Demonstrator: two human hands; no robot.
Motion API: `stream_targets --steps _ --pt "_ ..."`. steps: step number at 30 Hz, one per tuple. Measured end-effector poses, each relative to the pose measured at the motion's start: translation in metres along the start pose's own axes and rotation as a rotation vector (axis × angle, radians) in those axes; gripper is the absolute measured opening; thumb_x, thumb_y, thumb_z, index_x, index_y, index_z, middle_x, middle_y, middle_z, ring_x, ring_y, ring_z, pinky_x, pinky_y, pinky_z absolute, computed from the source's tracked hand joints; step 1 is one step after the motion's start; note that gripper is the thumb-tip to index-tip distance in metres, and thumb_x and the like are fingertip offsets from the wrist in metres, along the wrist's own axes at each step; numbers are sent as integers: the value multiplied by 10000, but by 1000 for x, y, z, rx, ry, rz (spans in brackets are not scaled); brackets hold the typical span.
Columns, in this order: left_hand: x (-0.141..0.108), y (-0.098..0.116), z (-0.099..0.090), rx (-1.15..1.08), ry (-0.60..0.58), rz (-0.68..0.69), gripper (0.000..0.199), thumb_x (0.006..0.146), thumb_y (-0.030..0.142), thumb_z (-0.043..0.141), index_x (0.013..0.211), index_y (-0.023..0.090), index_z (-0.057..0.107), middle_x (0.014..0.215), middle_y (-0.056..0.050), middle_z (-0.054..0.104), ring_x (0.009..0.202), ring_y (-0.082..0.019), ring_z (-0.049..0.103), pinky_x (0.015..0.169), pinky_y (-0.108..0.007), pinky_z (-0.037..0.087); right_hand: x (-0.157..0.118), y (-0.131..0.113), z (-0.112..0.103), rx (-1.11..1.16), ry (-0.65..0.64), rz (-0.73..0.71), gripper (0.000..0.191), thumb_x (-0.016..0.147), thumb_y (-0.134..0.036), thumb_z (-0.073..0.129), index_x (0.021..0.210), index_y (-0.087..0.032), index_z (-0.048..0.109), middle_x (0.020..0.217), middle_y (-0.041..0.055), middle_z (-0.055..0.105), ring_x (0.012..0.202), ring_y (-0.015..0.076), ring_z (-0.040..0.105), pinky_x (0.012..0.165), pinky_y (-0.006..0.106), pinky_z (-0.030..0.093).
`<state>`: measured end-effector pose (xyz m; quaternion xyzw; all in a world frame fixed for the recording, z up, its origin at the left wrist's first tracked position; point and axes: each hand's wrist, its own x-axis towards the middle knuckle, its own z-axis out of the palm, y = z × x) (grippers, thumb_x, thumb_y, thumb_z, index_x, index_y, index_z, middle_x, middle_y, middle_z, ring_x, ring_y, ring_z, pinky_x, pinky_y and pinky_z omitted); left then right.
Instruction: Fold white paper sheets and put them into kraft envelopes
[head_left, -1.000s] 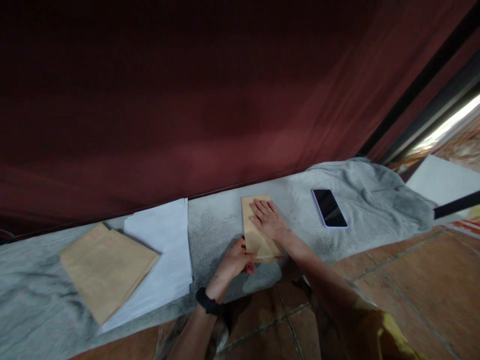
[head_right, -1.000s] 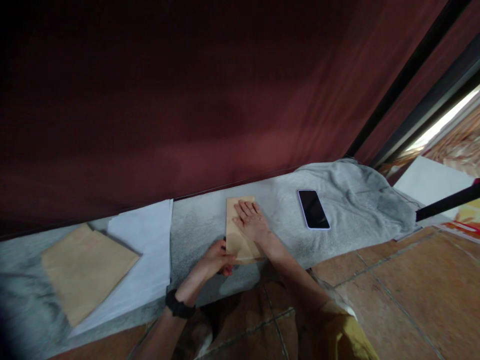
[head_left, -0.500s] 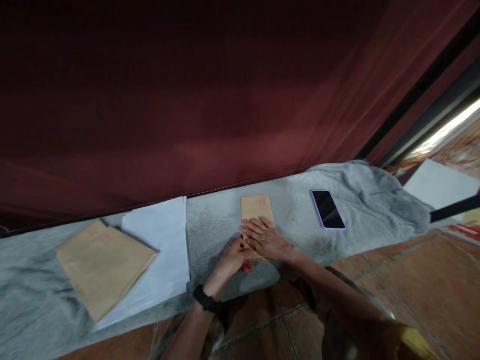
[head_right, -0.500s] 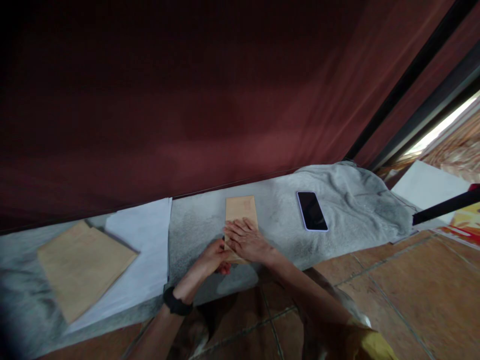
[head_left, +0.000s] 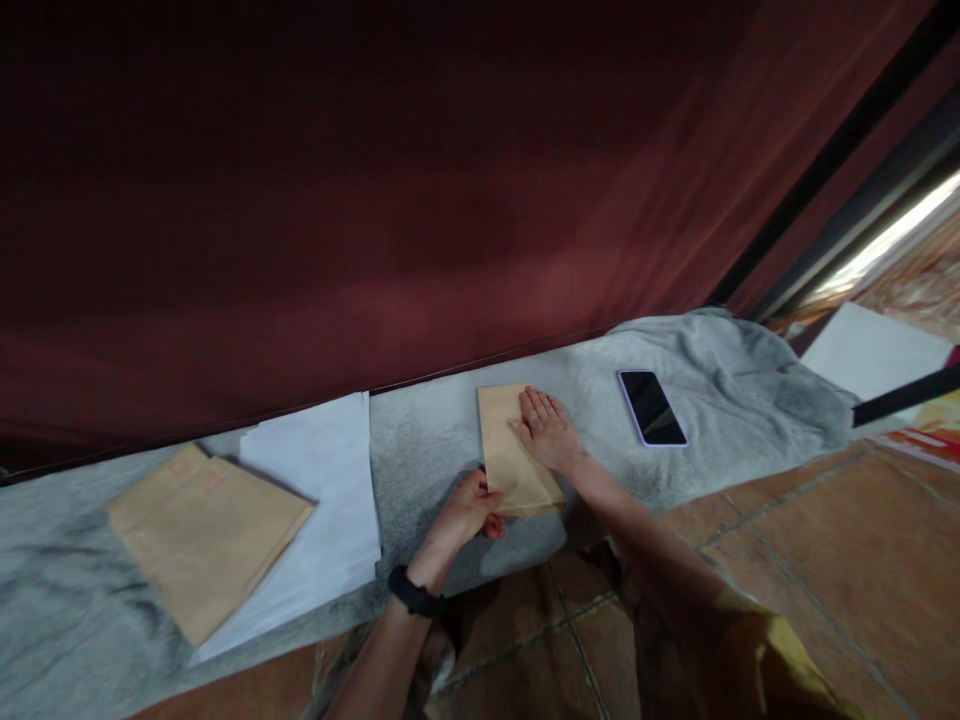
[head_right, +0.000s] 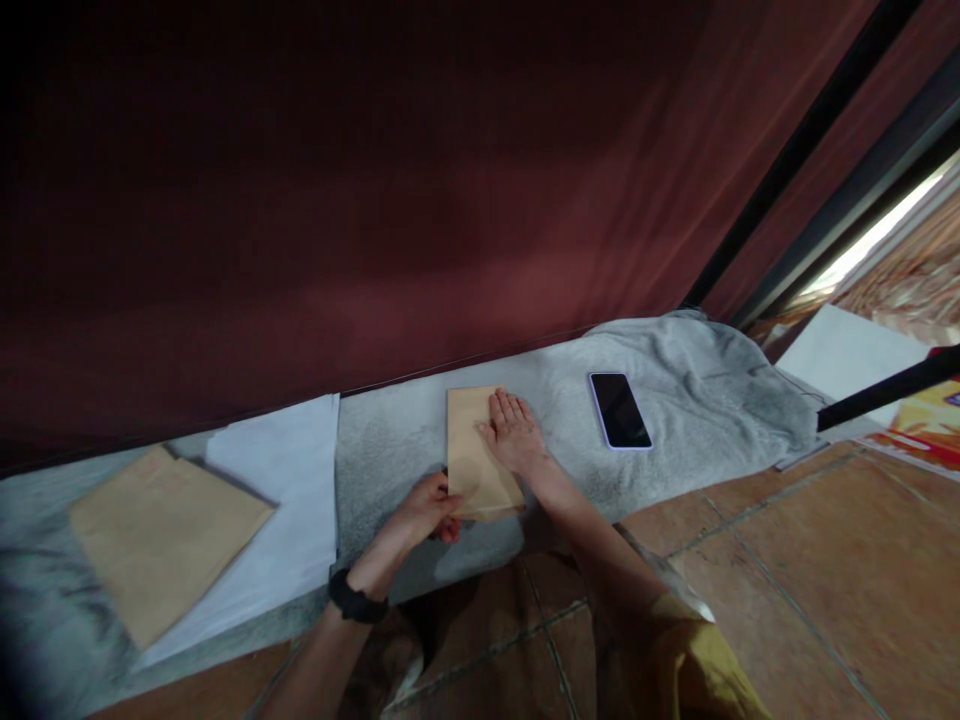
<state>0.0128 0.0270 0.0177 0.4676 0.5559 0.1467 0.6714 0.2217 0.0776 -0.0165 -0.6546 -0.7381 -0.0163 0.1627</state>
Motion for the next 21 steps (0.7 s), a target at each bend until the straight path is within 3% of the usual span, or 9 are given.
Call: stream_targets --steps 8,14,18,21 --pt "-3 2 5 -26 33 17 432 810 381 768 1090 169 516 517 67 616 372 -126 600 413 -185 450 -24 -3 -5 3 -25 -105 664 1060 -475 361 1571 -52 324 1622 197 344 1518 294 317 1247 484 239" --pt "-12 9 4 -32 67 -5 258 852 230 659 1058 184 510 553 56 642 429 -126 635 461 -191 484 -51 -4 -14 78 -84 -234 630 1054 -421 409 1584 -95 314 1642 173 306 1532 257 288 1260 480 250" --pt "-18 14 2 -94 60 3 212 836 208 626 1022 187 528 607 32 678 509 -138 673 536 -221 526 -65 2 -28 184 -131 -349 621 1048 -408 453 1581 -112 331 1642 172 305 1532 248 287 1257 473 279" --pt "-20 16 -1 -170 31 20 281 773 239 700 996 177 541 662 11 699 548 -141 676 564 -240 534 -74 8 -44 292 -216 -401 577 1051 -419 464 1562 -165 386 1647 141 314 1523 228 311 1257 449 286"
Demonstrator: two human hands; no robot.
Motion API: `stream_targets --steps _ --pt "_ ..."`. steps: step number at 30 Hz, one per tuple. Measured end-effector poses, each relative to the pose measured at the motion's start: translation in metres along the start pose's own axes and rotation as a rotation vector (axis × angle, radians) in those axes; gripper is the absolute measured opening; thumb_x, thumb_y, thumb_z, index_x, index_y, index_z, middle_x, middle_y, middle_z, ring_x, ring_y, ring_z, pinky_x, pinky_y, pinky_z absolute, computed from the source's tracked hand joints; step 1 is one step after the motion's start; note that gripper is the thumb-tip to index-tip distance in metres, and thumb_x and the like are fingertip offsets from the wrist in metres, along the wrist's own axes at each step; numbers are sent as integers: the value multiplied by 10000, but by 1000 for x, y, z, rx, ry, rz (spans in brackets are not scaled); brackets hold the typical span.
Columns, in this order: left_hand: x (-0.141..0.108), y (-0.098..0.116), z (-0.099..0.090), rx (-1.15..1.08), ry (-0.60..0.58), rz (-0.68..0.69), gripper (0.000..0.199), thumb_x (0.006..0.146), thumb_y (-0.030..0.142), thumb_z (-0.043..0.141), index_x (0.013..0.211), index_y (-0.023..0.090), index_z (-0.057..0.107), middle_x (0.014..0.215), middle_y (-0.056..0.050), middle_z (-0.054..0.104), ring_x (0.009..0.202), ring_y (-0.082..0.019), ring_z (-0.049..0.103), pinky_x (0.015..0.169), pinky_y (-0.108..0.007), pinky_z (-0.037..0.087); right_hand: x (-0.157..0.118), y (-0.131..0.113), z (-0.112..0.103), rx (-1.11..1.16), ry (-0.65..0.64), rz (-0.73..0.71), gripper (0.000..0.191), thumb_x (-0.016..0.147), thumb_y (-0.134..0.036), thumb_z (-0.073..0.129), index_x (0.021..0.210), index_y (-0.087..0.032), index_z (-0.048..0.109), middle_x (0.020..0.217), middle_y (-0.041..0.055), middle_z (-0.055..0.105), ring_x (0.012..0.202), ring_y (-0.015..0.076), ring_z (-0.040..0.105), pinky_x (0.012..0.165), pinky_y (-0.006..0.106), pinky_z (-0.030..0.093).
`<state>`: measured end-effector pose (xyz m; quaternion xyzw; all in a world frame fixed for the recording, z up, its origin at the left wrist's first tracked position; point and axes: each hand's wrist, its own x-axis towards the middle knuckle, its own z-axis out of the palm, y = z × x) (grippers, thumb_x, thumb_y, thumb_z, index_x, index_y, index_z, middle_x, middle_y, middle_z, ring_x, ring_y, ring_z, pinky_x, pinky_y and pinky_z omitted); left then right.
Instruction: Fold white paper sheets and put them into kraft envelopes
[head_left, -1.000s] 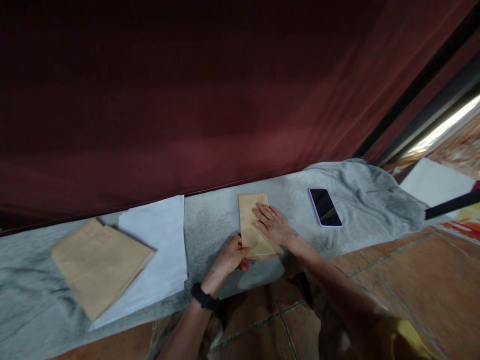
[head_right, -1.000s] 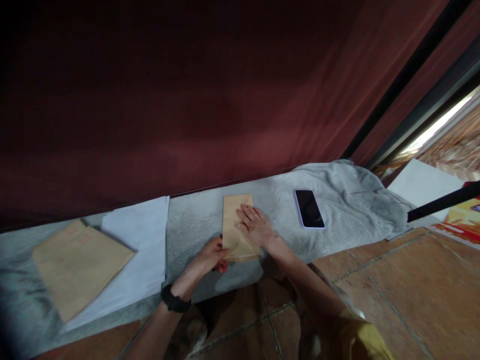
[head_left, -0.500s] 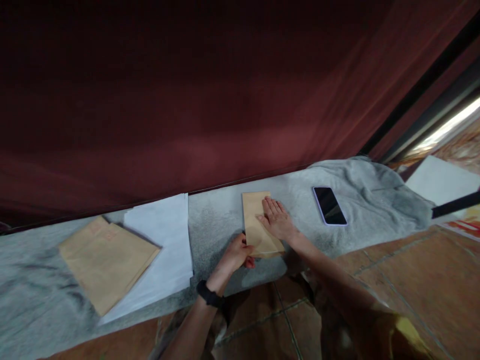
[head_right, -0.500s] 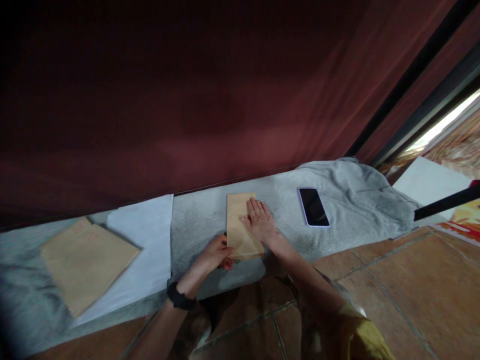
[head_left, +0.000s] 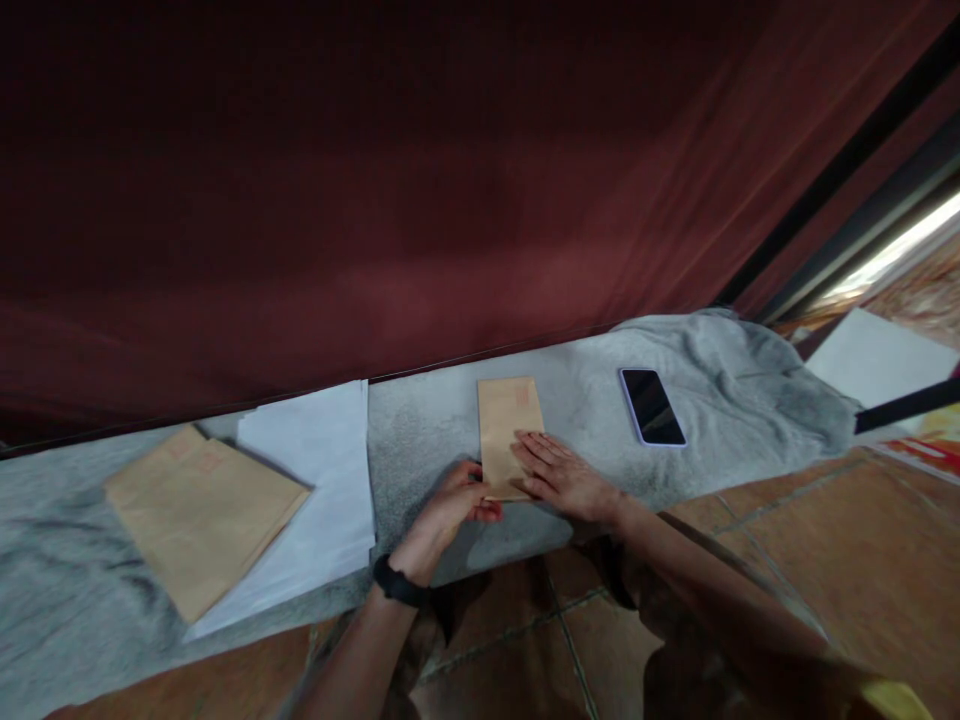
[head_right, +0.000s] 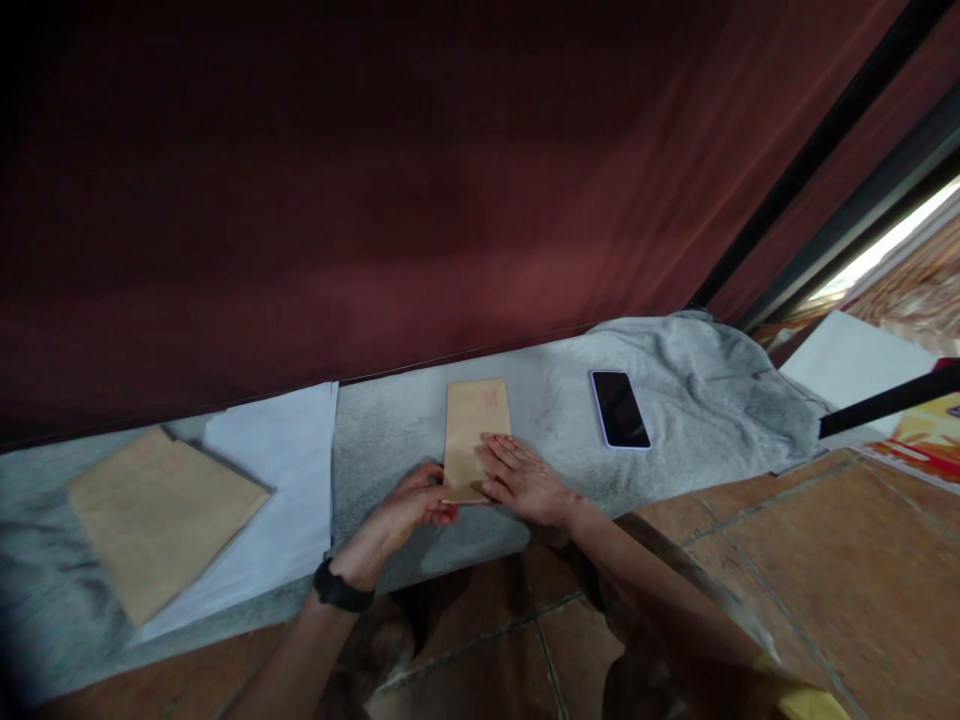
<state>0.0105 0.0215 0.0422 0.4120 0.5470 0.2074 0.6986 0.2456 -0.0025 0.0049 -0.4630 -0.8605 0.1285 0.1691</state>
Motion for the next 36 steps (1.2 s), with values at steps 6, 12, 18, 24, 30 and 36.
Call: stream_targets --steps 6,12,18,24,30,36 --pt "1 -1 -2 -25 -18 15 397 708 356 776 981 184 544 686 6 698 552 -148 673 553 -248 525 -14 -4 -15 215 17 -41 396 970 -360 634 1351 -252 622 1479 83 585 1405 220 503 1207 445 378" --pt "6 -12 -1 106 56 29 386 794 398 709 1012 228 440 562 67 617 446 -140 623 477 -213 458 -13 -2 -1 280 133 25 129 993 -247 566 998 -239 695 1281 66 707 1276 215 606 1095 424 489" --pt "-2 -6 -1 525 355 206 179 915 373 612 973 244 503 607 57 562 537 -167 633 543 -241 444 -14 0 3 218 111 41 110 998 -254 567 986 -248 677 1306 59 691 1250 214 612 1069 423 494" --pt "-23 -18 37 1041 236 756 226 999 190 421 1013 208 646 1120 -93 707 1119 -236 660 986 -370 496 -14 3 6 213 99 44 185 969 -190 548 1066 -255 692 1311 65 685 1255 227 605 1073 446 492" --pt "-28 -59 64 1380 217 937 699 971 438 560 1545 104 345 1619 -192 373 1506 -324 340 1216 -523 323 -14 5 3 258 94 33 280 987 -159 491 1194 -223 668 1376 86 651 1287 213 587 1106 444 483" --pt "-24 -66 59 1448 298 934 767 999 480 472 1600 80 212 1641 -200 314 1539 -307 266 1250 -531 260 -15 -14 3 284 188 192 366 1043 -235 389 1312 -203 636 1414 106 626 1347 212 550 1163 435 450"
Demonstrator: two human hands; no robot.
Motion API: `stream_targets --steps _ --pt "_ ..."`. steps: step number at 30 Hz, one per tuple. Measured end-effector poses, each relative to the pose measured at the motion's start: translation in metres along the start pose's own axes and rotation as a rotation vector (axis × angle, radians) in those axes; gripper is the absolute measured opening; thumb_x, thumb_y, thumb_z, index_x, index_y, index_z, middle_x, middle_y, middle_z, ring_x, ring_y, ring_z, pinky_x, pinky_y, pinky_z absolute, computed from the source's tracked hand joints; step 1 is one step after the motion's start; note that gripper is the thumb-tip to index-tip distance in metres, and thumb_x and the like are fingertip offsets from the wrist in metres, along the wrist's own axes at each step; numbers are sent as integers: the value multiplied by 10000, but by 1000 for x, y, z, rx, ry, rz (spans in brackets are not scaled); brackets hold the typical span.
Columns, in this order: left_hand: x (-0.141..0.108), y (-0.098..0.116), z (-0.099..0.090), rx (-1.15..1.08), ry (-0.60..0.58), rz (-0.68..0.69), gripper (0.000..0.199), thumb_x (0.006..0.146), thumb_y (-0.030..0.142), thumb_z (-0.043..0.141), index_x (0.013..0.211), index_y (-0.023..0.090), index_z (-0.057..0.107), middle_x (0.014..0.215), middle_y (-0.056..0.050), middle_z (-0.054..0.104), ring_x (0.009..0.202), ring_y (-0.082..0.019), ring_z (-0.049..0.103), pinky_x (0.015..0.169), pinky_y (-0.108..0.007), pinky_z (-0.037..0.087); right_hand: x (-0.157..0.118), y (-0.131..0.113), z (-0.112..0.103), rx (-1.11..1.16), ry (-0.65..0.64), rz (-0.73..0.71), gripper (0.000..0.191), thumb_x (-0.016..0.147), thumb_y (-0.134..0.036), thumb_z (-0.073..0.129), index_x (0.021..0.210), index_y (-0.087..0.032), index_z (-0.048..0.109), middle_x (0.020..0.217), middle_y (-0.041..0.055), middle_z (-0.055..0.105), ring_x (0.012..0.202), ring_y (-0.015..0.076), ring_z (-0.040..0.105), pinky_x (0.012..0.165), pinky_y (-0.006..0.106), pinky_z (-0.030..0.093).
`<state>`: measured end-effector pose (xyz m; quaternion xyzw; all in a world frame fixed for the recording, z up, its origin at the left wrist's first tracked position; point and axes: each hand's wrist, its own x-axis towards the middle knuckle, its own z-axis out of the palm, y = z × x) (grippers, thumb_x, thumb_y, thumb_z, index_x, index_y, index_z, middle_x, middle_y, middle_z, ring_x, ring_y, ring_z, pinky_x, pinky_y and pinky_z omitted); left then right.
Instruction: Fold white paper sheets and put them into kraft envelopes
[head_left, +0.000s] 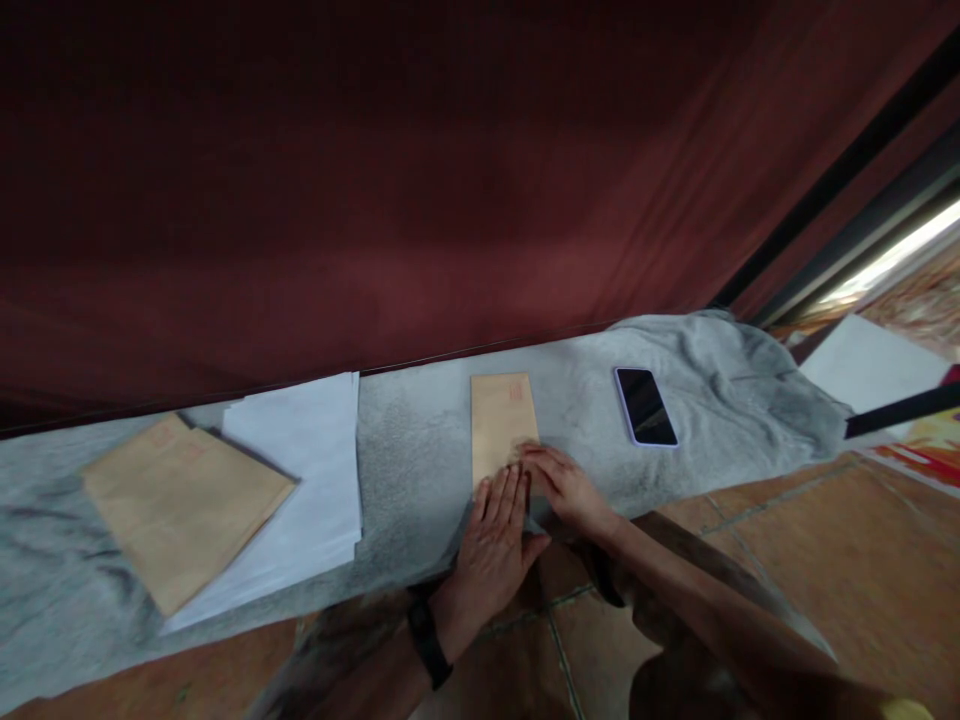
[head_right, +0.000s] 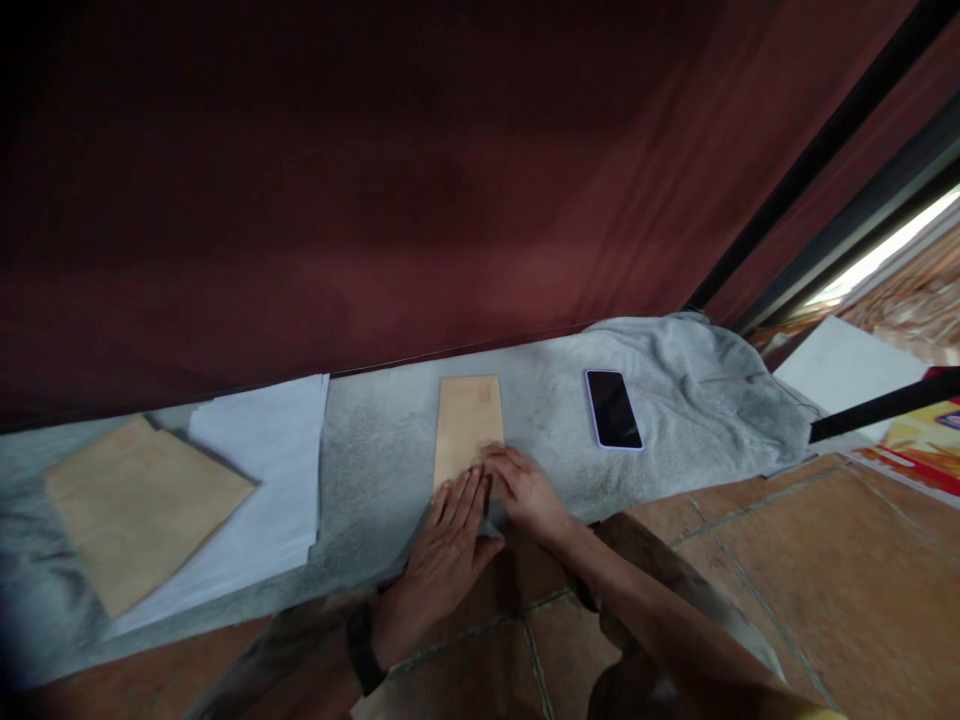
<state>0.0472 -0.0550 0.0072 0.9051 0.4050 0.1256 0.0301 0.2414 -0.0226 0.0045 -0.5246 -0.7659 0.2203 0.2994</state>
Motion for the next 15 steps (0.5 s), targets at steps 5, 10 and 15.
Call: stream_targets --steps 5,10,15 --pt "1 -8 16 6 48 29 720 1007 235 393 1625 111 46 1645 -196 299 1526 -273 305 1251 -521 254 -11 -29 16 -118 -72 -48 520 1062 -336 384 1551 -160 399 1589 117 447 1485 216 382 1234 440 356" --pt "5 -15 28 47 45 -51 686 1020 188 292 1618 96 -30 1631 -184 344 1527 -247 300 1236 -470 304 -14 -27 27 -311 -83 -68 603 1059 -379 392 1594 -118 298 1632 137 361 1524 232 306 1255 465 297" --pt "19 -19 20 26 6 -154 623 1029 225 278 1620 94 128 1649 -155 323 1545 -248 257 1245 -485 290 1 -9 24 -405 -53 -75 554 1072 -358 346 1573 -122 358 1633 117 358 1524 220 308 1269 449 243"
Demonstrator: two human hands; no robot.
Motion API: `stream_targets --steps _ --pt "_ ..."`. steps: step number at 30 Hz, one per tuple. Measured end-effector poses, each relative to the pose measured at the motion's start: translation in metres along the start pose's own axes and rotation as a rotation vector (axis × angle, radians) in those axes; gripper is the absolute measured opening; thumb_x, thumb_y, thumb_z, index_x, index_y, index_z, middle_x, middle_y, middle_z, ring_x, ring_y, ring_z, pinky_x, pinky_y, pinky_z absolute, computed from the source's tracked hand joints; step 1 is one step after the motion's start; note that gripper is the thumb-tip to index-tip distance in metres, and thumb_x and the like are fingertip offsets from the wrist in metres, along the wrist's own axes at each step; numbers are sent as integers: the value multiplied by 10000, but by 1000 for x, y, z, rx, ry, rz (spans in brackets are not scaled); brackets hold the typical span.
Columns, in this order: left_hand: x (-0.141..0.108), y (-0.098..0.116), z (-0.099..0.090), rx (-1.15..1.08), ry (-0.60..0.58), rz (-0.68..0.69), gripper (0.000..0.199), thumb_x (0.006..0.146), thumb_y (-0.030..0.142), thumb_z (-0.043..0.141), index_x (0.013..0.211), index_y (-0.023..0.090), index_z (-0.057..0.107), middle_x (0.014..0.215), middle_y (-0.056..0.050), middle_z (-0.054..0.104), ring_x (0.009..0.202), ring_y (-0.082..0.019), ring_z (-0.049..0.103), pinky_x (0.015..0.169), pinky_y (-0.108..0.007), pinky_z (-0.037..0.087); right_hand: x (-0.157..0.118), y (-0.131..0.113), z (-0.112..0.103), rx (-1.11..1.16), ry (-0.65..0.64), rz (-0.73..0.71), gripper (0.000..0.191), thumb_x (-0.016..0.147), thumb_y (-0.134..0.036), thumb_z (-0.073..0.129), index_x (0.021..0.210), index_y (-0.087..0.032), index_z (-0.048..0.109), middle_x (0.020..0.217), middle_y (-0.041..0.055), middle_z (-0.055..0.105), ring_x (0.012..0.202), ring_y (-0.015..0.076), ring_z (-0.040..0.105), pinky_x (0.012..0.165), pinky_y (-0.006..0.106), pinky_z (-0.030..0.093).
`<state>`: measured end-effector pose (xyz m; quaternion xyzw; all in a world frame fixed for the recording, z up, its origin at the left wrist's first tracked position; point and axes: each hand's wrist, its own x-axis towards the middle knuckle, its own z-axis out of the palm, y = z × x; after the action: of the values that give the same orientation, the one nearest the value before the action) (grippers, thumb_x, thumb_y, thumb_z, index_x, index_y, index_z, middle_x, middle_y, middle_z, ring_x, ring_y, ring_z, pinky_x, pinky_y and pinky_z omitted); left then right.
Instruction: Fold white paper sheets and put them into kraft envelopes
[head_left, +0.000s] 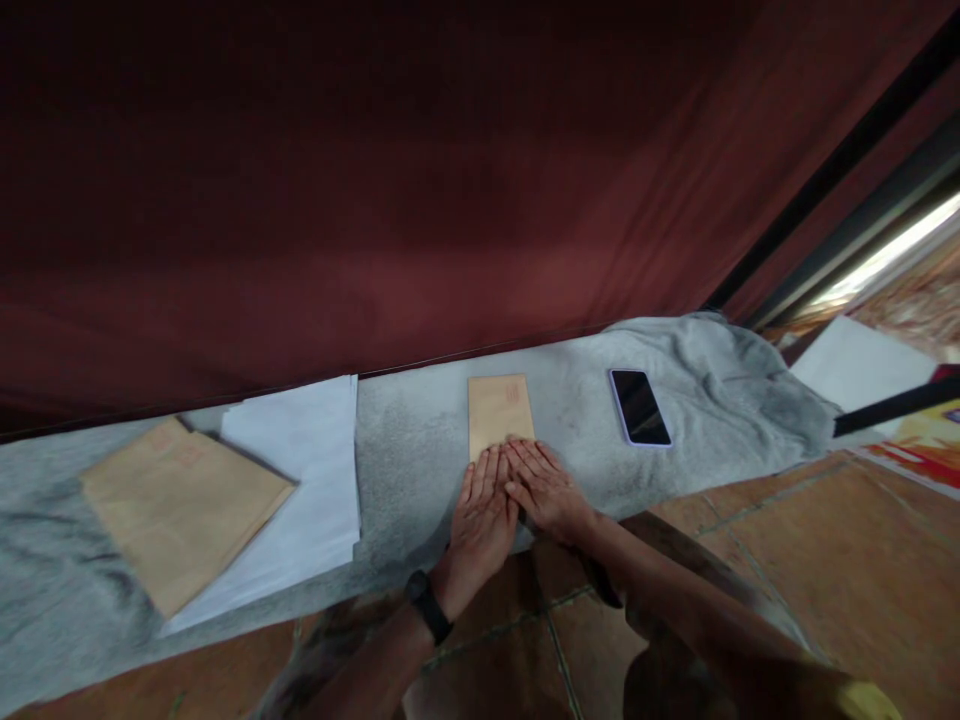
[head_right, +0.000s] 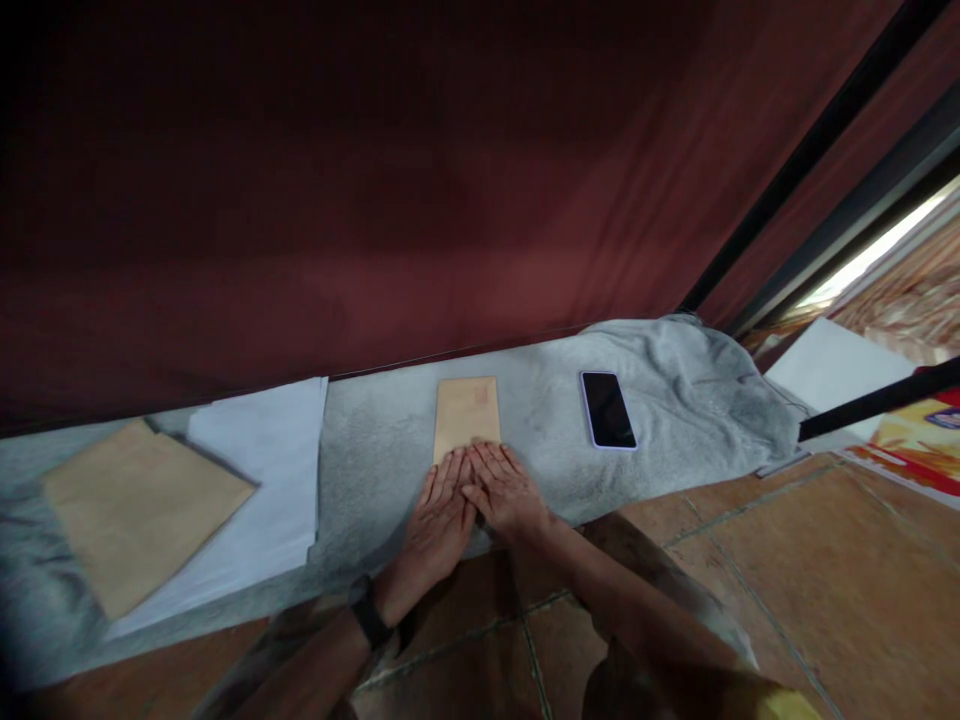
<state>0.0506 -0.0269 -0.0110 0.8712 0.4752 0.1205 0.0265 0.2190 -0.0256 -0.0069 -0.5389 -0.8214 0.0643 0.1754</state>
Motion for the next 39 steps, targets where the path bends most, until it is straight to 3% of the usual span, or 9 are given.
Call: stream_targets --steps 8,19,24,29,33,36,39 --pt "14 5 -8 37 -26 -63 600 1010 340 402 1553 88 361 1632 -189 345 1529 -326 288 1223 -553 297 40 28 4 -88 4 87 566 1082 -398 305 1577 -127 351 1642 107 336 1523 227 309 1255 436 237" --pt "14 4 -11 -23 22 -128 622 986 373 494 1544 119 388 1633 -198 342 1531 -338 280 1210 -531 319 87 48 8 -140 93 314 583 1076 -416 281 1544 -94 411 1598 158 400 1485 293 380 1220 496 256" --pt "16 -2 -14 -45 54 -220 741 928 508 587 1531 117 406 1632 -236 316 1503 -395 314 1178 -547 347 80 42 7 -171 81 291 593 1069 -407 304 1539 -61 406 1595 179 397 1480 316 383 1220 511 250" --pt "21 -5 -21 -64 39 -263 809 869 541 666 1512 119 414 1582 -243 389 1443 -387 389 1134 -513 379 57 27 -4 -136 45 209 575 1064 -399 338 1481 -29 477 1563 214 444 1470 310 398 1226 515 250" --pt "26 -7 -28 -115 32 -298 788 845 425 704 1514 162 381 1504 -193 478 1366 -354 450 1068 -480 413 33 12 -18 19 19 135 455 1064 -322 338 1388 -128 593 1428 148 616 1365 250 517 1153 455 388" --pt "28 -9 -31 -169 9 -336 793 807 261 700 1522 188 364 1433 -152 517 1283 -324 495 1042 -441 421 15 -1 -21 79 -13 77 420 1035 -260 398 1399 -161 583 1398 127 636 1259 243 584 1052 421 476" --pt "29 -14 -30 -270 11 -359 816 778 170 670 1532 193 361 1359 -134 535 1227 -300 517 1053 -428 421 3 -12 -16 34 -69 43 429 1004 -230 442 1395 -133 590 1435 142 604 1220 272 594 1018 415 488"
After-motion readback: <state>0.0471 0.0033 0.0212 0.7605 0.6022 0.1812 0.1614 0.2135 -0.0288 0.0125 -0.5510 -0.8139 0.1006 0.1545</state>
